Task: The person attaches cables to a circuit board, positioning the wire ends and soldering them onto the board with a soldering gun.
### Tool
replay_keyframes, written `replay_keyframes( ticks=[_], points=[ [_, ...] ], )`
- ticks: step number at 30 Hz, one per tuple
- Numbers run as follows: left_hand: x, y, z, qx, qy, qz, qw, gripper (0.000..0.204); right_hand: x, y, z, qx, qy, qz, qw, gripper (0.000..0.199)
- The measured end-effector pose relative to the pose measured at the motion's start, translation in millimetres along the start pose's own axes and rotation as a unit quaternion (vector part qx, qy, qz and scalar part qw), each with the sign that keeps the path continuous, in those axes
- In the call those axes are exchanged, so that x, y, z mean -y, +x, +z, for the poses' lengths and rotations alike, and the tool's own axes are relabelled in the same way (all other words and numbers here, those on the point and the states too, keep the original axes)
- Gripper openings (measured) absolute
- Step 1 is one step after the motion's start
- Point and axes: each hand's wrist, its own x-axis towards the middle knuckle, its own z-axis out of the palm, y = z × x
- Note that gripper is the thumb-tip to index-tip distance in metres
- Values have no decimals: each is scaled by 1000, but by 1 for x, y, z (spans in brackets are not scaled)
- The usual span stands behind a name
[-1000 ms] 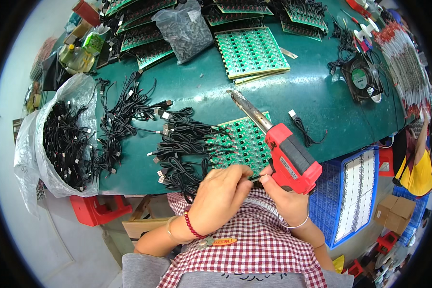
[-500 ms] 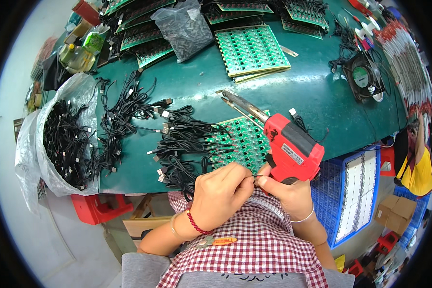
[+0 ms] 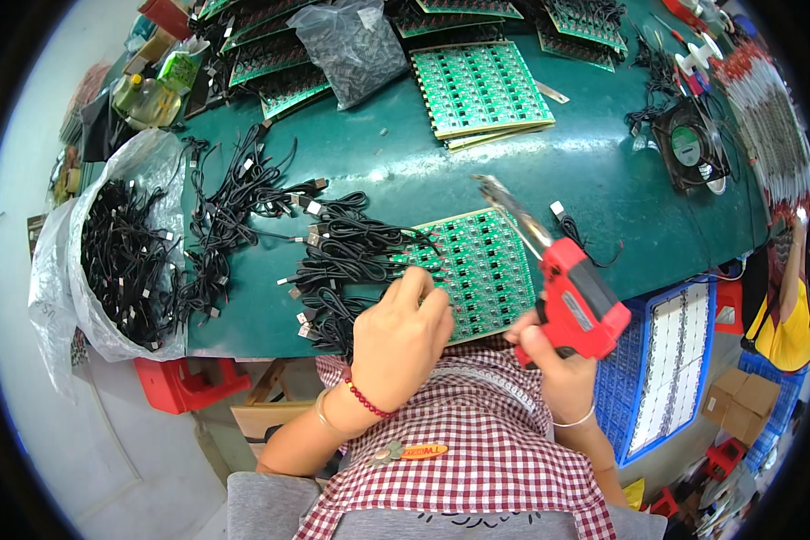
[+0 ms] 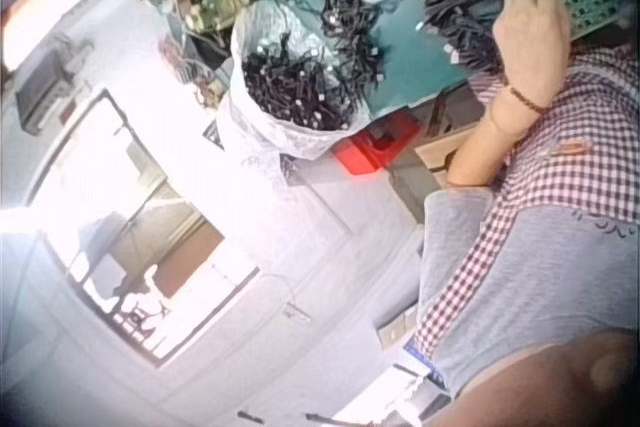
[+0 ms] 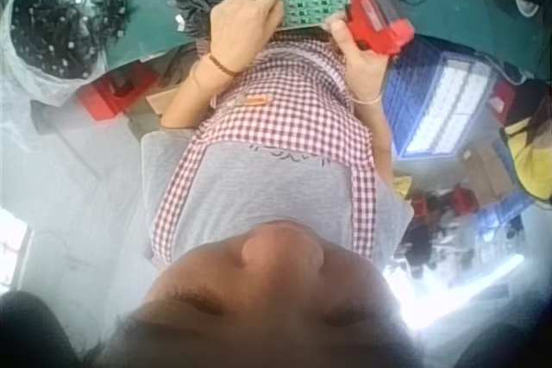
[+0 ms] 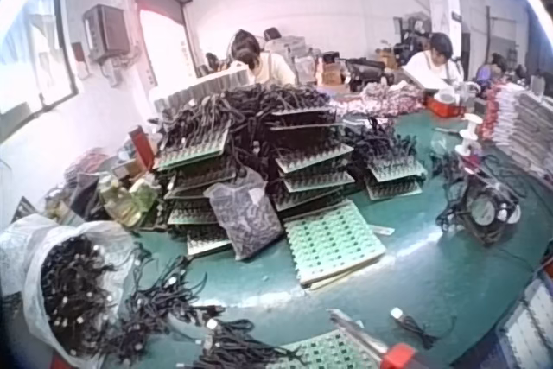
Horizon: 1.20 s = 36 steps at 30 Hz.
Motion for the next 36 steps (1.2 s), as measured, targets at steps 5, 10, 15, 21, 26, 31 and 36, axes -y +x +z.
replay_keyframes(
  ticks=[5, 10, 15, 21, 26, 31, 36],
  points=[
    [9, 6, 13, 2, 46, 8, 999, 10, -27, -23, -50, -13, -53, -43, 998, 45],
    [10, 13, 16, 3, 61, 5, 998, 10, -61, -55, -91, 18, -127, -33, 991, 42],
    [10, 13, 18, 4, 67, -7, 998, 10, -67, -64, -93, 33, -144, 55, 988, 28],
    [10, 13, 18, 13, 76, -15, 997, 9, -54, -56, -81, 37, -159, 56, 985, 26],
    [9, 14, 18, 25, 74, -18, 997, 11, -46, -49, -73, 38, -223, -42, 973, 26],
    [10, 13, 17, 20, 69, -17, 997, 12, -51, -55, -76, 36, -165, 49, 984, 27],
    [10, 13, 18, 20, 65, -21, 997, 13, -60, -60, -84, 12, -127, 49, 991, 29]
  ],
)
